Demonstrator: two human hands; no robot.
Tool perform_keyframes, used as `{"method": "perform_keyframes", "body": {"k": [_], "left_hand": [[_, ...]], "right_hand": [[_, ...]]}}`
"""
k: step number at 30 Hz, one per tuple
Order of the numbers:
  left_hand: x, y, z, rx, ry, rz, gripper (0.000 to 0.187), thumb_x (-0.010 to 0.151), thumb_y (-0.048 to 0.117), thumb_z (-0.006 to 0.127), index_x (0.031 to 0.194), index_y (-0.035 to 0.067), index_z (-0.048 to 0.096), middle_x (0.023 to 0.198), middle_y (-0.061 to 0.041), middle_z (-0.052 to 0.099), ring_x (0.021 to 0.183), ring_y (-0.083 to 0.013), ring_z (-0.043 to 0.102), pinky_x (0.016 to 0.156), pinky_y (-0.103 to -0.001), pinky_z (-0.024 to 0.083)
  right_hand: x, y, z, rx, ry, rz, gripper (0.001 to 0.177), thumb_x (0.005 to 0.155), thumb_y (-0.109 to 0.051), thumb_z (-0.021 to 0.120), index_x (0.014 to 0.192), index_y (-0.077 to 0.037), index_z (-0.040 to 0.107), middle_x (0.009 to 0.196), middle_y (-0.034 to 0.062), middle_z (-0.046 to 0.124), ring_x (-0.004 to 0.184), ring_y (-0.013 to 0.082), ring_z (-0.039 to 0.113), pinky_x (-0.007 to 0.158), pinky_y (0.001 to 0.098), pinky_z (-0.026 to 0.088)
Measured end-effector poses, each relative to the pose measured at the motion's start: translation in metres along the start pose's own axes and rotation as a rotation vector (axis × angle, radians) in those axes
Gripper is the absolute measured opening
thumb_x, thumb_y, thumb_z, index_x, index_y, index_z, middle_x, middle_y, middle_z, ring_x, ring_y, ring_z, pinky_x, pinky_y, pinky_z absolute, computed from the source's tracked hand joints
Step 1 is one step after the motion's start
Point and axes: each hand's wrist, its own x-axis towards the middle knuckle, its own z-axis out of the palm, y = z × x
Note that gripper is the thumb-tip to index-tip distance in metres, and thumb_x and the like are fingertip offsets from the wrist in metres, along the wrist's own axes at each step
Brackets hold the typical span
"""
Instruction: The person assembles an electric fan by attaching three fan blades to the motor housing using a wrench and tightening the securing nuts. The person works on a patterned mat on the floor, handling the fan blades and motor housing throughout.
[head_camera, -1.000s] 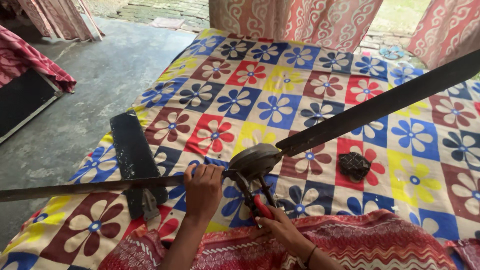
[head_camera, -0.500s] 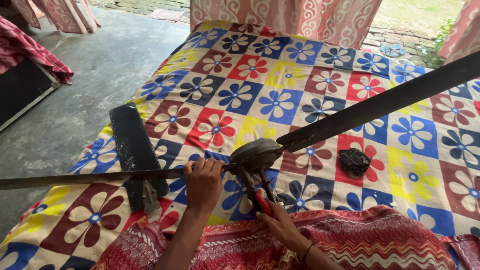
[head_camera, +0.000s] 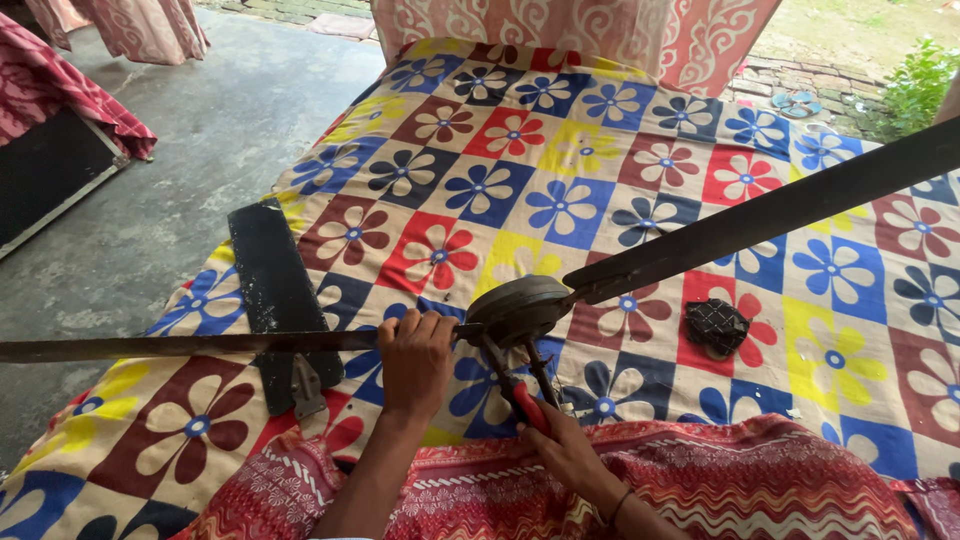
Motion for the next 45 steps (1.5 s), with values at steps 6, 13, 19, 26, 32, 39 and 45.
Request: {"method": "perform_keyframes", "body": {"k": [6,13,19,26,32,39,45], "left_hand": [[0.001,0.000,0.000,0.019,-0.026,-0.005,0.023,0.081,0.011,0.076,0.104,0.015,0.073,0.095,0.001,0.069,0.100,-0.0200,0.063,0.092,-0.041,0.040],[0.004,0.001,-0.007,0.004,-0.065,0.025,0.031,0.078,0.024,0.080,0.107,0.013,0.074,0.100,-0.001,0.071,0.104,-0.0216,0.062,0.104,-0.048,0.035],[0.013,0.003,0.000,-0.027,-0.106,0.026,0.022,0.084,0.029,0.080,0.092,0.009,0.074,0.087,-0.004,0.073,0.094,-0.0216,0.067,0.118,-0.051,0.031],[0.003,-0.009,0.011,-0.045,-0.074,0.018,0.020,0.089,0.030,0.078,0.084,0.012,0.072,0.077,-0.001,0.070,0.079,-0.0195,0.065,0.086,-0.040,0.044],[0.001,-0.008,0.011,-0.044,0.001,0.049,0.018,0.088,0.029,0.078,0.083,0.014,0.071,0.077,0.001,0.069,0.081,-0.0180,0.065,0.080,-0.038,0.040],[0.002,-0.005,0.010,-0.034,0.015,0.063,0.017,0.087,0.029,0.078,0.082,0.014,0.071,0.076,0.001,0.069,0.079,-0.0177,0.064,0.080,-0.038,0.041],[0.001,-0.006,0.009,-0.072,0.022,0.041,0.017,0.087,0.028,0.079,0.083,0.013,0.071,0.075,0.001,0.068,0.077,-0.0180,0.064,0.078,-0.038,0.040]], "right_hand": [[-0.001,-0.005,0.008,0.005,0.051,0.013,0.052,0.097,-0.022,0.064,0.140,0.004,0.051,0.093,0.0130,0.067,0.083,0.0227,0.076,0.071,0.0370,0.068],[-0.002,-0.003,0.009,0.107,0.042,0.038,0.053,0.095,-0.024,0.064,0.141,0.000,0.050,0.080,0.0052,0.064,0.067,0.0169,0.067,0.059,0.0324,0.056],[0.002,0.002,0.008,-0.100,0.133,-0.041,0.051,0.097,-0.025,0.065,0.142,-0.002,0.056,0.075,0.0039,0.060,0.064,0.0160,0.057,0.055,0.0323,0.045],[0.005,-0.006,0.011,0.347,-0.054,0.188,0.054,0.099,-0.023,0.057,0.145,0.001,0.043,0.122,0.0206,0.074,0.114,0.0281,0.075,0.093,0.0388,0.064],[0.002,-0.016,0.008,0.298,-0.043,0.180,0.054,0.097,-0.025,0.058,0.144,-0.002,0.045,0.117,0.0150,0.076,0.108,0.0235,0.076,0.088,0.0353,0.063],[-0.001,-0.006,0.008,-0.068,0.058,0.019,0.046,0.096,-0.032,0.065,0.128,0.000,0.061,0.087,0.0080,0.064,0.073,0.0176,0.061,0.062,0.0324,0.050],[-0.001,-0.004,0.010,-0.084,0.118,0.004,0.045,0.095,-0.036,0.066,0.129,-0.008,0.060,0.089,-0.0027,0.056,0.075,0.0107,0.056,0.062,0.0281,0.045]]}}
